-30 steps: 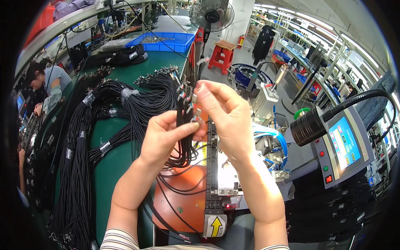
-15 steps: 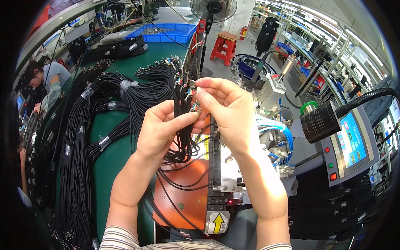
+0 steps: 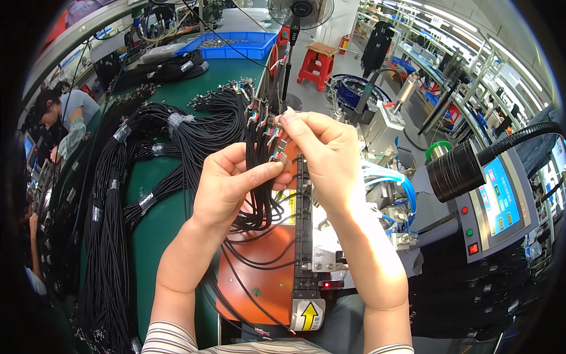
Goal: The person is assembling and testing electrical wire connectors using a factory machine.
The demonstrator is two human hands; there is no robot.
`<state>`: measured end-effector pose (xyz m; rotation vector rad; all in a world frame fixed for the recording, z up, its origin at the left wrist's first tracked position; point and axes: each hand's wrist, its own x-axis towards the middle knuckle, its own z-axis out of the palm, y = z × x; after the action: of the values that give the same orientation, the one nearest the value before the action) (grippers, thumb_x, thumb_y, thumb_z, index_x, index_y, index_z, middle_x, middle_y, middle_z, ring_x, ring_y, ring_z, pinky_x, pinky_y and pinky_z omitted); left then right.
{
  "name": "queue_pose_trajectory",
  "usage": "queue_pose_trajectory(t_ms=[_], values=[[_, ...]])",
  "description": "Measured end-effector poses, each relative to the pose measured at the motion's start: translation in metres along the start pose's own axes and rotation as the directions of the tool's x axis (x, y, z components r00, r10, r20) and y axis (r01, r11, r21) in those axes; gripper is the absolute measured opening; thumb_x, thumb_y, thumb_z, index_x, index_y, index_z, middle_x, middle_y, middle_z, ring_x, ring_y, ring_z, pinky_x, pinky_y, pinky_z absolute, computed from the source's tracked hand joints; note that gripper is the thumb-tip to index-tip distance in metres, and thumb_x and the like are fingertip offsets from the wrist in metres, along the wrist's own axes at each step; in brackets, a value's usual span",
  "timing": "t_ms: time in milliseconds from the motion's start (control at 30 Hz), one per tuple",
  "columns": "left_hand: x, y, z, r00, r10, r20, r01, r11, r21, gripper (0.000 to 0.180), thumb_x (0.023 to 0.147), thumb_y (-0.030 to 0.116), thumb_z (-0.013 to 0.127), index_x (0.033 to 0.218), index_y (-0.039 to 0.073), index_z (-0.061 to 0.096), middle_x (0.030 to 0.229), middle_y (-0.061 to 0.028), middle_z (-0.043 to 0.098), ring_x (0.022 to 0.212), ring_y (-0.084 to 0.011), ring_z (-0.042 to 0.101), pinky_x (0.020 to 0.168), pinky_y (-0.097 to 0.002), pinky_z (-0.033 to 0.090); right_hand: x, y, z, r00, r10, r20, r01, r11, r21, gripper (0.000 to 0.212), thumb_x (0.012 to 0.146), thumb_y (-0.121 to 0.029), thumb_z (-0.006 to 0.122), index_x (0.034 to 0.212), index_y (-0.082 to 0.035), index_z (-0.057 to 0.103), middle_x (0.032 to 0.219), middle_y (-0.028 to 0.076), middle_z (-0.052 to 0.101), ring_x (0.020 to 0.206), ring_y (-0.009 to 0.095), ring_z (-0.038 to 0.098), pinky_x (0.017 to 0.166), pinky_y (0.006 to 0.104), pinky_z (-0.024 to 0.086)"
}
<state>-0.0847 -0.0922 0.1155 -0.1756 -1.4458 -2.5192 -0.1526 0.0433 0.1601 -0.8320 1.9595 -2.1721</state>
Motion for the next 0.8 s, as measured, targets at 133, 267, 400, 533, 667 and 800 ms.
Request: queue_pose_trajectory(t_ms=[133,267,400,533,667,800], values=[[0.000,-0.001,-0.002,1.000,0.011,0.011,-0.012,1.000,0.016,0.018,0.086,-0.002,0.068,0.104,-0.004,0.065,0.091,-0.0129,0.071,0.079,-0.0166,0.070,0.073,-0.0268,0.059,0.000,0.002,0.000,1.000,-0.028,0.006,0.029,0.999,-0.017,0.021,0.095,-0.019,0.063,0.097,0.000,0.072,0.081,0.001,0.066,0.075,0.007,0.054,0.070,0.0220,0.043],[0.000,0.000,-0.001,1.000,0.009,0.013,-0.009,1.000,0.017,0.018,0.086,-0.002,0.068,0.104,-0.003,0.065,0.091,-0.0126,0.071,0.079,-0.0164,0.070,0.073,-0.0271,0.059,-0.001,0.001,0.000,0.998,-0.057,0.017,0.057,0.996,-0.062,0.023,0.096,-0.020,0.062,0.097,0.001,0.072,0.083,0.002,0.067,0.075,0.007,0.055,0.070,0.0221,0.043],[0.001,-0.001,-0.001,0.999,0.025,-0.025,-0.025,1.000,0.016,0.019,0.086,-0.002,0.067,0.105,-0.003,0.065,0.091,-0.0125,0.071,0.079,-0.0165,0.070,0.073,-0.0270,0.058,-0.010,-0.006,0.004,1.000,-0.027,-0.005,0.027,0.999,-0.030,0.019,0.094,-0.015,0.064,0.100,0.003,0.070,0.087,0.003,0.067,0.078,0.008,0.059,0.073,0.0228,0.047],[0.003,-0.002,-0.008,0.995,0.092,0.031,-0.091,0.995,-0.031,0.026,0.086,0.001,0.071,0.110,-0.005,0.064,0.097,-0.0099,0.070,0.085,-0.0152,0.070,0.077,-0.0259,0.058,-0.016,0.001,0.002,0.980,-0.191,0.050,0.197,0.968,-0.155,0.017,0.090,-0.006,0.068,0.101,0.005,0.065,0.076,0.008,0.068,0.059,0.012,0.065,0.055,0.0231,0.053],[0.004,-0.002,-0.007,0.997,0.054,0.056,-0.052,0.998,-0.037,0.030,0.086,0.000,0.070,0.114,-0.005,0.063,0.099,-0.0102,0.070,0.087,-0.0158,0.070,0.079,-0.0265,0.058,-0.014,0.002,-0.003,0.991,-0.130,0.025,0.132,0.987,-0.092,0.019,0.091,-0.008,0.067,0.104,0.006,0.064,0.080,0.010,0.069,0.060,0.012,0.065,0.055,0.0233,0.053],[0.004,-0.001,-0.007,0.997,0.017,0.080,-0.013,0.998,-0.054,0.032,0.086,-0.001,0.069,0.116,-0.005,0.062,0.101,-0.0108,0.070,0.088,-0.0163,0.070,0.080,-0.0267,0.058,-0.014,0.007,-0.002,0.995,-0.097,-0.006,0.097,0.995,-0.001,0.019,0.092,-0.008,0.066,0.105,0.006,0.064,0.081,0.010,0.068,0.060,0.012,0.065,0.055,0.0238,0.054]])
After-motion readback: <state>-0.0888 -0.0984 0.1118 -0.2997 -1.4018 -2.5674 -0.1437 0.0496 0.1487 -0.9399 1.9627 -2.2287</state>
